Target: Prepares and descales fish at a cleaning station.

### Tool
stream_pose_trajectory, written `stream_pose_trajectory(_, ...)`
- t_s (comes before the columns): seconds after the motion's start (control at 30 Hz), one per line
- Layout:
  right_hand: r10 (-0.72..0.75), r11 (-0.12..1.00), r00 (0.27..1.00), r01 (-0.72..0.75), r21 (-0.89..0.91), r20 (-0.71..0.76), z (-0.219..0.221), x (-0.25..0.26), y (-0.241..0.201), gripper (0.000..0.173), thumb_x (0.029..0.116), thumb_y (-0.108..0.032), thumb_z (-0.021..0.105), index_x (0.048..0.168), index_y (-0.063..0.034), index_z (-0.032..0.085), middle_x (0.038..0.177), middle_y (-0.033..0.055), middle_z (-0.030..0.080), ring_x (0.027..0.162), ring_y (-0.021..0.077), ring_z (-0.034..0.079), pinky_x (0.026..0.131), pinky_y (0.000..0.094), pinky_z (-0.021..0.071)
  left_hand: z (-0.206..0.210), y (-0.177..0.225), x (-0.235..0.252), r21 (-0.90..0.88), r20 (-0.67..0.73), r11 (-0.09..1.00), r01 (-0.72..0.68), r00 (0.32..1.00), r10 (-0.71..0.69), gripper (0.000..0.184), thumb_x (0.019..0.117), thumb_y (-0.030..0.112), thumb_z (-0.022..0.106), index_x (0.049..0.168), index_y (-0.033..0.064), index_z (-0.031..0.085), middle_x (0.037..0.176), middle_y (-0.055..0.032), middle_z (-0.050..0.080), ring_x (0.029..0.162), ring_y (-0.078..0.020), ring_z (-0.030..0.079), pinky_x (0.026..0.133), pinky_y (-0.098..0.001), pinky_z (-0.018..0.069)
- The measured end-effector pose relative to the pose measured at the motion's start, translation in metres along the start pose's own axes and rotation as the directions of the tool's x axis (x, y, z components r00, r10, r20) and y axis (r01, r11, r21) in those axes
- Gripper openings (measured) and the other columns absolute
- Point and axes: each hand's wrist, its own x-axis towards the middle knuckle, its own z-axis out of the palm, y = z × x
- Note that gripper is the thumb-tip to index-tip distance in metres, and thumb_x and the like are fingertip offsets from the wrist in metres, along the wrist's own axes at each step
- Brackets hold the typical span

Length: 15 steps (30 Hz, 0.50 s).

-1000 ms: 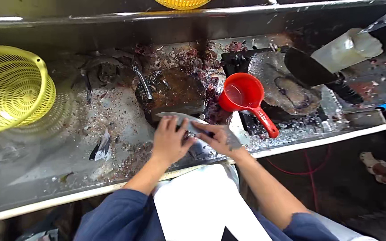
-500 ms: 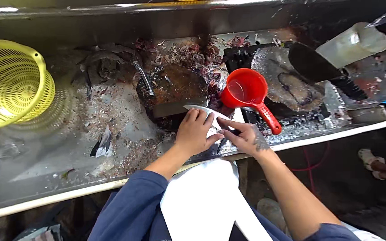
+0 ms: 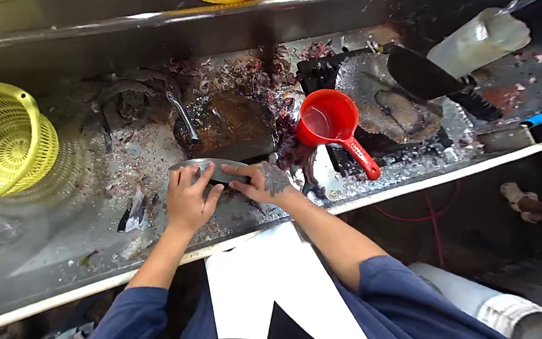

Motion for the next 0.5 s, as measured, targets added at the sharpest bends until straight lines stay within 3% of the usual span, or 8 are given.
stream_pose_trajectory(0.1, 0.019, 1.0, 0.997, -0.018, 0.015, -0.081, -0.022, -0.021, 0.026, 0.04, 0.1008, -0.044, 0.061, 0.141, -0.0445, 0.062, 0.115, -0.001, 0.077, 0.101, 0.0201, 0.073, 0.09, 0.0585, 0.0574, 0.022, 0.036, 0.018, -0.009, -0.007, 1.0, 0.023, 1.0, -0.023, 0.064, 0.0951, 0.068, 0.05, 0.135, 0.0225, 0.069, 0.129, -0.0198, 0.064, 0.127, -0.0417, 0.053, 0.107, -0.0607, 0.0415)
stream_pose_trajectory(0.2, 0.105, 0.994, 0.966, -0.099, 0.035, -0.237, -0.05, -0.064, 0.067, 0.04, 0.0975, -0.045, 0.065, 0.136, -0.0347, 0.069, 0.114, 0.0004, 0.077, 0.093, 0.0166, 0.074, 0.084, 0.0537, 0.0595, 0.048, 0.08, 0.046, -0.074, 0.102, 0.993, -0.094, 0.99, 0.101, 0.065, 0.0974, 0.07, 0.045, 0.141, 0.0249, 0.064, 0.137, -0.013, 0.063, 0.134, -0.0358, 0.051, 0.112, -0.0543, 0.0422)
stream_pose_trajectory(0.3, 0.093, 0.994, 0.978, -0.08, 0.076, -0.185, -0.033, -0.054, 0.046, 0.042, 0.098, -0.04, 0.066, 0.137, -0.0248, 0.069, 0.117, 0.0042, 0.077, 0.099, 0.0177, 0.074, 0.091, 0.0512, 0.0593, 0.035, 0.06, 0.029, -0.104, 0.078, 0.991, -0.086, 0.992, 0.094, 0.059, 0.1001, 0.065, 0.046, 0.141, 0.026, 0.064, 0.14, -0.0084, 0.063, 0.137, -0.0311, 0.052, 0.116, -0.0511, 0.0406)
stream_pose_trajectory(0.4, 0.011, 1.0, 1.0, -0.011, 0.014, -0.004, 0.0, -0.006, 0.0, 0.042, 0.1009, -0.047, 0.059, 0.141, -0.0393, 0.063, 0.114, 0.0044, 0.077, 0.102, 0.0242, 0.073, 0.092, 0.0584, 0.0563, 0.002, 0.004, -0.011, -0.025, 0.001, 0.999, 0.039, 0.999, -0.039, 0.054, 0.1007, 0.062, 0.046, 0.141, 0.0311, 0.064, 0.139, -0.0099, 0.063, 0.135, -0.0335, 0.052, 0.113, -0.0551, 0.0417)
stream_pose_trajectory(0.5, -0.01, 0.997, 0.999, 0.014, -0.078, 0.053, 0.002, -0.012, 0.006, 0.043, 0.1017, -0.057, 0.051, 0.144, -0.0497, 0.056, 0.12, 0.0002, 0.075, 0.11, 0.0236, 0.071, 0.096, 0.0598, 0.0538, -0.001, 0.012, -0.021, 0.0, 0.024, 0.998, 0.064, 0.998, -0.064, 0.065, 0.0976, 0.07, 0.042, 0.14, 0.0268, 0.065, 0.136, -0.0185, 0.064, 0.131, -0.0401, 0.055, 0.112, -0.0603, 0.039)
